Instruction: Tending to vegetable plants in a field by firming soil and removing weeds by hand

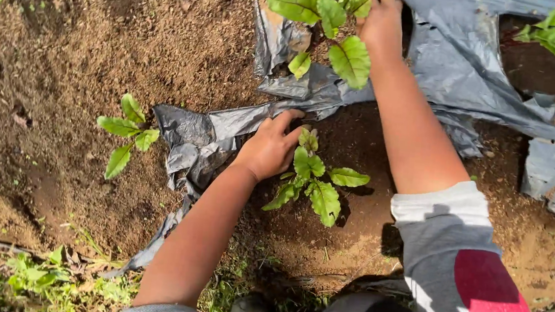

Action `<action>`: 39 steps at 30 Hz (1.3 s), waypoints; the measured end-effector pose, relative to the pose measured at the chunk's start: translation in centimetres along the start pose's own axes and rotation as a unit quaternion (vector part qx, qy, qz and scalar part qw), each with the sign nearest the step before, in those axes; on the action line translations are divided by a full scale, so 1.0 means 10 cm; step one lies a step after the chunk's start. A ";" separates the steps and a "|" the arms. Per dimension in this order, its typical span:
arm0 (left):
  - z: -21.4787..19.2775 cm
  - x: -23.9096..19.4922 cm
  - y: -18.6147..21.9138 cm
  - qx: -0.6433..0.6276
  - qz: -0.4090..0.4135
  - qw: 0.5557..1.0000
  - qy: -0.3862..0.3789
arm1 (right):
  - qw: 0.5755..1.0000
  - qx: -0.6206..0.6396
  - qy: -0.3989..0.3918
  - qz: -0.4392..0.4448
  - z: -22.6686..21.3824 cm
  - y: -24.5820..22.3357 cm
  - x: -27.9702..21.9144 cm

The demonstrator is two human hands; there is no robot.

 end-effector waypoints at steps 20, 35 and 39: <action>-0.04 0.08 0.10 0.016 -0.085 0.992 -0.094 | 0.782 -0.572 -0.228 0.097 -0.04 -2.57 -0.85; -0.39 0.40 -0.05 -0.004 0.012 0.972 0.236 | 0.951 -0.271 -0.112 0.098 0.25 -2.77 -1.34; -0.25 0.91 -0.48 0.251 -0.018 0.967 0.042 | 0.817 -0.515 -0.240 -0.097 0.53 -1.97 -1.37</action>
Point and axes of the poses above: each hand's wrist, its own x-axis towards the middle knuckle, its own z-axis out of the palm, y = z × x, the point moved 2 cm from there along x, towards the middle knuckle, and after that the axes turned 1 degree about -x, right-handed, at the moved point
